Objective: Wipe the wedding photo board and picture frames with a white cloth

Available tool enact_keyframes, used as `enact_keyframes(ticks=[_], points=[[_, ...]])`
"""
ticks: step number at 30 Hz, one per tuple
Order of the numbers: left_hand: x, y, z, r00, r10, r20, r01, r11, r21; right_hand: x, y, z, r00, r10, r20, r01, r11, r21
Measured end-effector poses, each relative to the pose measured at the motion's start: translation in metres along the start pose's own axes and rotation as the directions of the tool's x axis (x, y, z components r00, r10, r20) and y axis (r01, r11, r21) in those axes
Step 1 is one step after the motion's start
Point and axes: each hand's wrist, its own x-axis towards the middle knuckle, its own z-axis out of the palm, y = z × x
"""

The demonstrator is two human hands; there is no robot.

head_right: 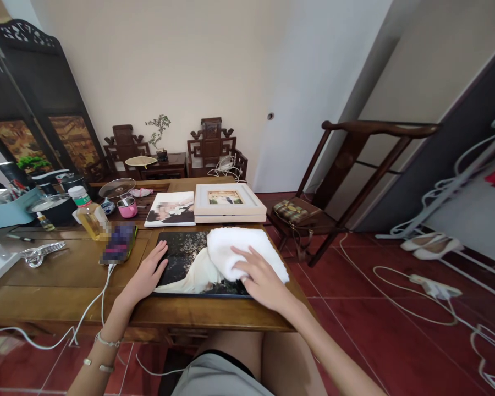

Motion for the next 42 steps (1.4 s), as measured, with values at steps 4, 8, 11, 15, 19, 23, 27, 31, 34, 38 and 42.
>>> enact_keyframes(ticks=[4, 8, 11, 15, 19, 23, 27, 31, 34, 38, 42], points=[[0.0, 0.001, 0.0, 1.0, -0.011, 0.009, 0.011, 1.0, 0.004, -0.046, -0.034, -0.013, 0.989, -0.126, 0.083, 0.125, 0.992, 0.019], [0.0, 0.002, 0.0, 1.0, -0.009, 0.007, 0.009, 1.0, 0.003, -0.061, -0.046, -0.02, 0.968, -0.209, 0.138, 0.195, 0.975, 0.106], [0.0, 0.002, 0.0, 1.0, -0.009, 0.002, 0.009, 1.0, -0.006, -0.045, -0.033, -0.016, 0.978, -0.151, 0.147, 0.141, 0.987, 0.078], [0.0, 0.002, -0.001, 1.0, -0.02, 0.021, 0.02, 1.0, 0.007, 0.005, -0.007, -0.007, 0.991, -0.002, 0.131, 0.008, 0.999, -0.042], [0.0, 0.005, -0.003, 0.999, -0.029, 0.033, 0.028, 0.999, 0.022, 0.057, 0.009, -0.001, 0.995, -0.005, 0.097, 0.013, 0.996, -0.088], [-0.001, 0.005, -0.003, 1.0, -0.018, 0.019, 0.018, 1.0, 0.001, 0.068, 0.005, 0.002, 0.995, -0.034, 0.091, 0.044, 0.994, -0.104], [-0.001, 0.002, -0.001, 1.0, -0.004, 0.009, 0.004, 1.0, -0.011, 0.031, -0.027, 0.0, 0.981, -0.109, 0.159, 0.128, 0.985, -0.114], [-0.001, 0.0, 0.001, 1.0, -0.013, 0.017, 0.013, 1.0, -0.016, -0.018, -0.065, -0.009, 0.938, -0.205, 0.278, 0.228, 0.972, -0.053], [-0.002, -0.001, 0.002, 1.0, -0.009, 0.004, 0.009, 1.0, -0.028, -0.034, -0.075, -0.014, 0.919, -0.245, 0.31, 0.268, 0.963, -0.033], [-0.002, 0.0, 0.001, 1.0, -0.011, 0.001, 0.011, 1.0, -0.027, -0.016, -0.062, -0.011, 0.93, -0.225, 0.291, 0.253, 0.966, -0.061], [-0.001, 0.001, 0.0, 1.0, -0.013, 0.021, 0.014, 1.0, -0.016, 0.035, -0.038, 0.001, 0.961, -0.164, 0.225, 0.197, 0.972, -0.131]])
